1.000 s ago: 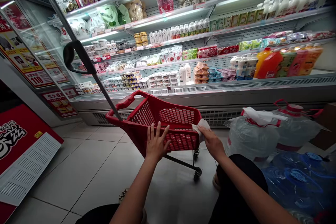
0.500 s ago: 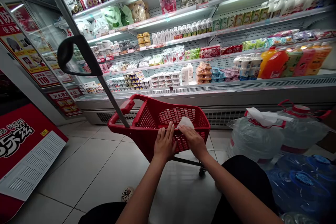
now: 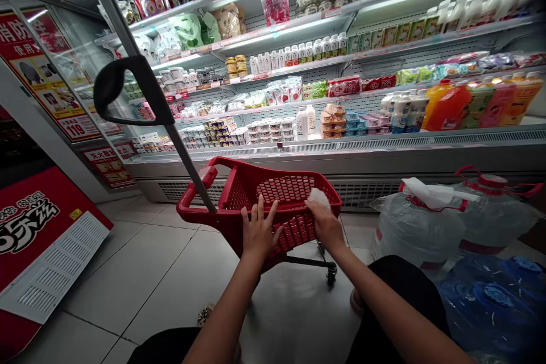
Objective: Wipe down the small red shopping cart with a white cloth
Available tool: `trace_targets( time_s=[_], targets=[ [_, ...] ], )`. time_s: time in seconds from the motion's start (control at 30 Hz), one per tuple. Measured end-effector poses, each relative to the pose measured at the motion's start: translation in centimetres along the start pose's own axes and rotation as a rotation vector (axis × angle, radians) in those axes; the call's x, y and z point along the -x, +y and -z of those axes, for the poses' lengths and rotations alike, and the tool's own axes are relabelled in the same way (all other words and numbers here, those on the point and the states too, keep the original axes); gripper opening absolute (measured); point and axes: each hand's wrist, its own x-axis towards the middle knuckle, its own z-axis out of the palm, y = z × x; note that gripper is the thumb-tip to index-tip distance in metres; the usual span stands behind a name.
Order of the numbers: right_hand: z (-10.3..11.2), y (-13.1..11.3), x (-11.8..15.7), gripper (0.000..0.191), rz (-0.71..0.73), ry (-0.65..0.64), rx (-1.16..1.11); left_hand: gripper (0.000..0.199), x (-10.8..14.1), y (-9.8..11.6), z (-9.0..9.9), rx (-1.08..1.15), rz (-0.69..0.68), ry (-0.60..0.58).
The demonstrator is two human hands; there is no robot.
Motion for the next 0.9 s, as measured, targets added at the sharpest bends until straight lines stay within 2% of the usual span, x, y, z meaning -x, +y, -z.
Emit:
trace_targets(
  time_s=[0.1, 0.17, 0.23, 0.33, 0.43, 0.53, 0.6, 0.7, 0.83, 0.9],
  targets=[
    [-2.3, -5.6, -0.8, 0.08, 0.111, -0.064, -0.069, 0.082, 0.0, 0.0, 0.0, -0.017, -0.004, -0.015],
    [-2.7, -7.6, -1.0, 0.081, 0.154, -0.091, -0.093, 0.085, 0.1, -0.2, 0.2, -0.024, -0.005, -0.024],
    [-2.3, -7.4, -1.0, 0.082, 0.208, -0.12, -0.091, 0.087, 0.3, -0.6, 0.3, -0.029, -0.008, -0.025],
    [-0.6, -4.2, -0.5, 0.079, 0.229, -0.129, -0.047, 0.087, 0.5, -0.9, 0.5, -0.029, -0.02, -0.018],
    [1.0, -0.4, 0.1, 0.073, 0.147, -0.087, 0.015, 0.089, 0.6, -0.9, 0.4, -0.018, -0.025, -0.02],
    [1.7, 1.2, 0.5, 0.066, 0.065, -0.043, 0.048, 0.09, 0.6, -0.5, 0.3, -0.011, -0.021, -0.02],
    [1.6, 0.7, 0.4, 0.064, 0.023, -0.013, 0.051, 0.09, 0.5, -0.1, 0.3, -0.014, -0.015, -0.019],
    [0.7, -1.8, 0.0, 0.066, -0.016, 0.023, 0.059, 0.089, 0.3, 0.3, 0.3, -0.027, 0.003, -0.035],
    [-0.9, -6.3, -0.7, 0.074, 0.052, -0.043, 0.037, 0.089, 0.1, 0.4, 0.6, -0.055, 0.025, -0.076],
    [-1.4, -7.7, -0.9, 0.076, 0.097, -0.063, 0.012, 0.09, 0.1, 0.2, 0.7, -0.07, 0.024, -0.09]
  ],
)
